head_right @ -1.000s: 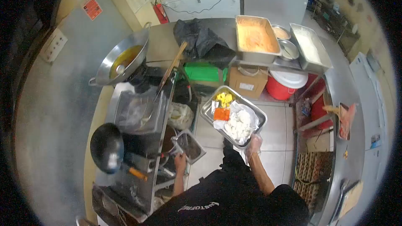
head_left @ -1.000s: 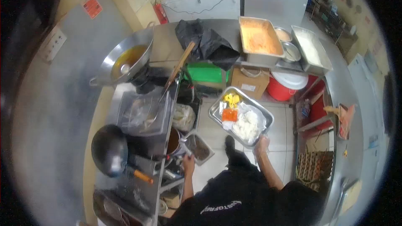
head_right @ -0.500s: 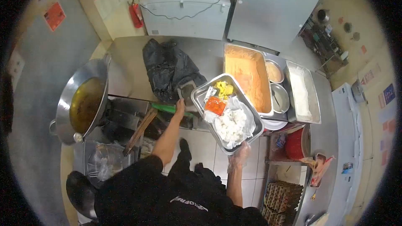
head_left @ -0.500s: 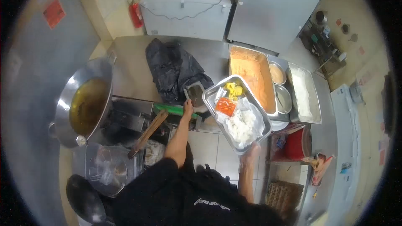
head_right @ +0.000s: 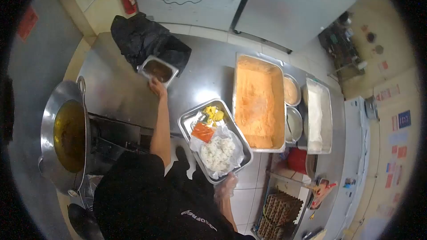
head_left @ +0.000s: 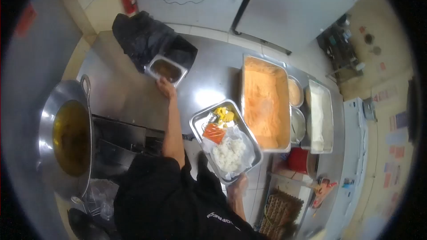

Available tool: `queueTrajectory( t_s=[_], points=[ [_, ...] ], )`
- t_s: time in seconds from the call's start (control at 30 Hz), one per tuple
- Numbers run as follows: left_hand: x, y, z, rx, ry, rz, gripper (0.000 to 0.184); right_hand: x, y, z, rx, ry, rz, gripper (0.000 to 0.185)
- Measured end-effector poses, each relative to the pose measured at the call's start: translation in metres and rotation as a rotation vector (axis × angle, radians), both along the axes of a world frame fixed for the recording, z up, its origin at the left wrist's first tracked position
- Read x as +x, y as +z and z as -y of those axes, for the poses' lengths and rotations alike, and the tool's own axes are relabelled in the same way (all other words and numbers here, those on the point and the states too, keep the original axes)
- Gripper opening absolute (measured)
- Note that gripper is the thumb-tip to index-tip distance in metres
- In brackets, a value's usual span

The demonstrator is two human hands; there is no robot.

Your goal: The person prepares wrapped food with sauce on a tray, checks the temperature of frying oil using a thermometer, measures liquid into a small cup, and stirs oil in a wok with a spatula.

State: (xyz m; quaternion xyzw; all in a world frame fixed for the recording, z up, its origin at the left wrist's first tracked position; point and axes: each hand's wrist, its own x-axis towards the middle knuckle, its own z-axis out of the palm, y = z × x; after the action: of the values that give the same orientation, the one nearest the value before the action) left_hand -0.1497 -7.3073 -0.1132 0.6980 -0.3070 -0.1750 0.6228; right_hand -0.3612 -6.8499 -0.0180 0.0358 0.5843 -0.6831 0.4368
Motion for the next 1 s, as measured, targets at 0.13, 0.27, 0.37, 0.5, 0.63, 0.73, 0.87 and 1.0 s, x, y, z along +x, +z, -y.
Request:
queueTrajectory(
  t_s=[0.13,0.27,0.37,0.5,0.63,0.73,0.87,1.0],
  points=[
    [0.061,-0.039,-0.040,0.295,0.080,-0.019,0.048,0.026,-0.023,0.091,0.045,0.062,0.117,0.027],
    [0.104,-0.067,-0.074,0.211,0.191,0.051,0.050,0.061,-0.060,0.156,0.057,0.070,0.120,0.024],
    [0.097,-0.050,-0.085,0.246,0.072,-0.111,0.053,0.075,-0.096,0.198,0.058,0.037,0.151,0.024],
    [0.063,0.019,-0.113,0.396,0.059,-0.027,0.058,0.071,-0.101,0.207,0.120,0.010,0.066,0.027],
    [0.079,-0.057,-0.133,0.553,-0.030,0.001,0.066,0.058,-0.087,0.181,0.038,0.126,0.167,0.035],
    [0.052,-0.023,-0.175,0.535,-0.205,-0.056,0.060,0.037,-0.102,0.149,0.267,0.682,0.518,0.044],
    [0.025,-0.063,-0.242,0.269,-0.108,0.276,0.051,0.032,0.009,0.198,0.045,1.154,0.089,0.043],
    [-0.002,-0.053,-0.353,0.251,-0.250,-0.254,0.042,0.049,-0.038,0.251,-0.196,0.997,-1.119,0.052]
  ],
)
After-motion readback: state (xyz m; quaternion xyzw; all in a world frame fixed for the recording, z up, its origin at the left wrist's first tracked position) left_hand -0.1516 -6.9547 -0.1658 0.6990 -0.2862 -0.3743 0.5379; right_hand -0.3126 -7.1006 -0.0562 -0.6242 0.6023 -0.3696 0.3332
